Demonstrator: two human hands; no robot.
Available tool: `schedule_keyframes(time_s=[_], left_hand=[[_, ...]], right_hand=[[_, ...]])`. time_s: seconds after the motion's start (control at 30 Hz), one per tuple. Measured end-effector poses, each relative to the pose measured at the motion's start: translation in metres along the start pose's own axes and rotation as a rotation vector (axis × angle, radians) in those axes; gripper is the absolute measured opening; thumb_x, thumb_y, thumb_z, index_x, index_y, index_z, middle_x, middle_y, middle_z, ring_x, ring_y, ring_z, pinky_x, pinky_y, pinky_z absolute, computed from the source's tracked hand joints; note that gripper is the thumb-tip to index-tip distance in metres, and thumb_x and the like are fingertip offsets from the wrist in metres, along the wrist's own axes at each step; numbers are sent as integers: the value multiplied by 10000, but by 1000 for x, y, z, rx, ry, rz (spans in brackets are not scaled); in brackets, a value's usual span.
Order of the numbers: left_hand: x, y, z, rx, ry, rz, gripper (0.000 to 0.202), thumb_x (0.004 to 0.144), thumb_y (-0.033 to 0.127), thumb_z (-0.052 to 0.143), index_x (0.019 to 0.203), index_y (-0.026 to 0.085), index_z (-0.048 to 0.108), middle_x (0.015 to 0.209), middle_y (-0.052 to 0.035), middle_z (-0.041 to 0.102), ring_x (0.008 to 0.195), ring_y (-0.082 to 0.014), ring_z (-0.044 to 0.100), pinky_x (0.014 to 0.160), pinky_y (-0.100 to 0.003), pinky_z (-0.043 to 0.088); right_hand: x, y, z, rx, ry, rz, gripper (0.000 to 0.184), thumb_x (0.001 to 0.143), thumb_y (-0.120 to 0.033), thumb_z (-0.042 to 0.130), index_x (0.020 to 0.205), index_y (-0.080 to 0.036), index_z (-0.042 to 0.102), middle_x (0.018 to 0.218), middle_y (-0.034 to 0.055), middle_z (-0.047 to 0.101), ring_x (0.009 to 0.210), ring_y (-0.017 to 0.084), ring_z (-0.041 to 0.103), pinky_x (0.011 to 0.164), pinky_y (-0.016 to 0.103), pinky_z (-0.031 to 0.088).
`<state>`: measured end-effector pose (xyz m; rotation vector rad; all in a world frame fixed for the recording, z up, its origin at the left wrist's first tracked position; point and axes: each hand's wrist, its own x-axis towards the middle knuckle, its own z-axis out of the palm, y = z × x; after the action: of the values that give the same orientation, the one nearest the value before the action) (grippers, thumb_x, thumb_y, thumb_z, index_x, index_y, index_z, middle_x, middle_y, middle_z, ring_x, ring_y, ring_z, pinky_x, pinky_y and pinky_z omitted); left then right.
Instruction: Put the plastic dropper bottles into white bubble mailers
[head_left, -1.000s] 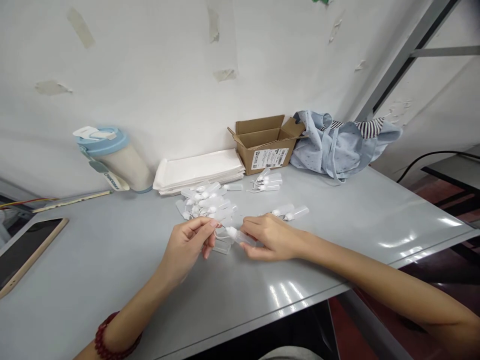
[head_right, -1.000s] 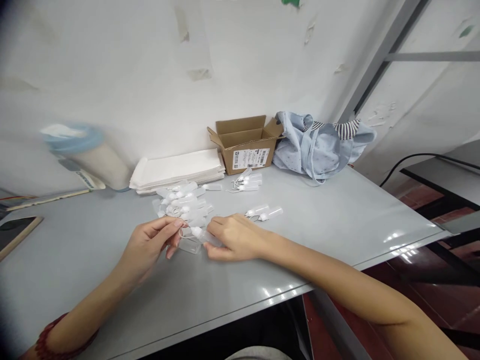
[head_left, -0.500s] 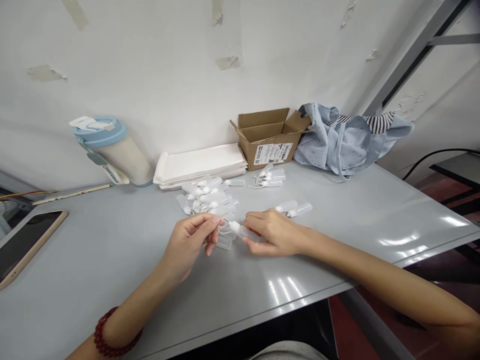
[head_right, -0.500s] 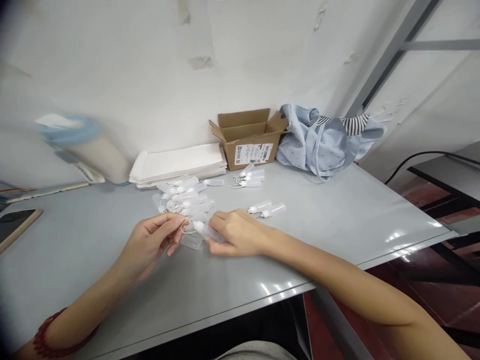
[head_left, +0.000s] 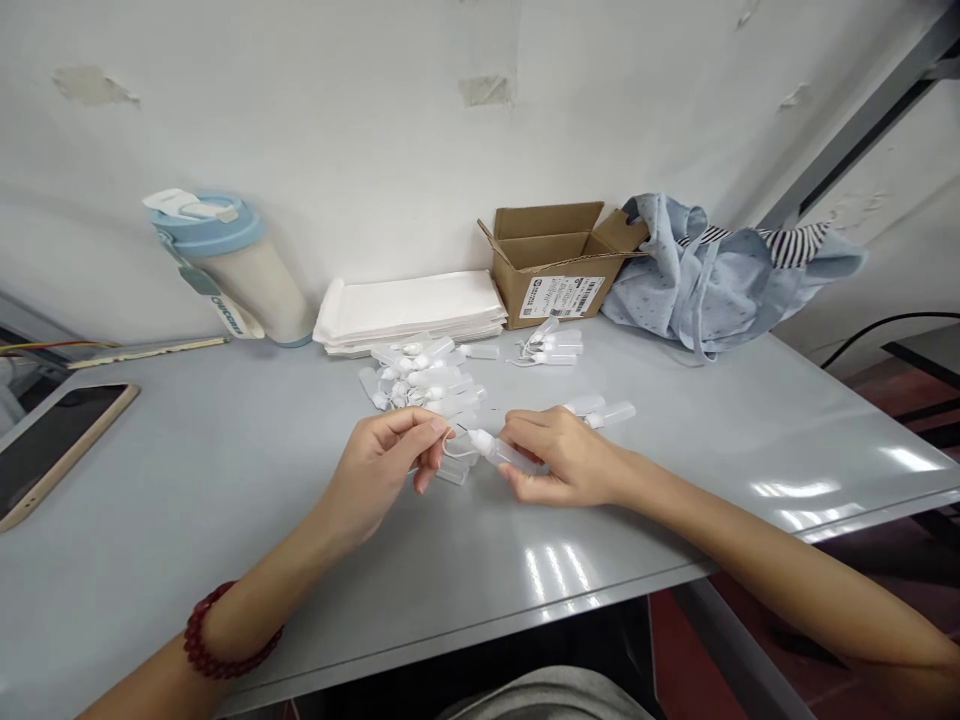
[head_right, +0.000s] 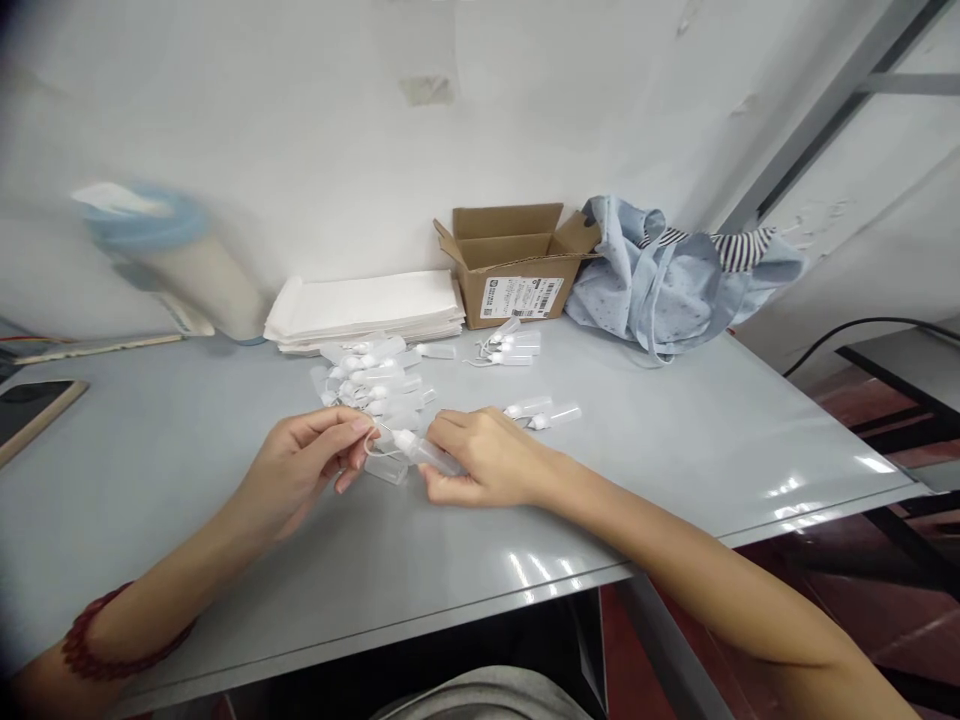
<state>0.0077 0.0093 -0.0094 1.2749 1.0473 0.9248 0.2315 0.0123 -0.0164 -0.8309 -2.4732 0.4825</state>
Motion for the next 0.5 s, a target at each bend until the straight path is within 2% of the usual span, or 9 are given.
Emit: schedule_keyframes(time_s=[0.5], left_hand=[[1, -3, 1, -17, -13, -17, 260, 847, 305, 602, 635, 158, 640, 573, 36, 554, 444, -57, 454, 435, -198, 353]], right_hand=[[-1, 3, 2, 4, 34, -50, 164, 865, -285, 461, 755, -173, 507, 629, -46, 392, 511, 90, 346, 483, 222, 259]])
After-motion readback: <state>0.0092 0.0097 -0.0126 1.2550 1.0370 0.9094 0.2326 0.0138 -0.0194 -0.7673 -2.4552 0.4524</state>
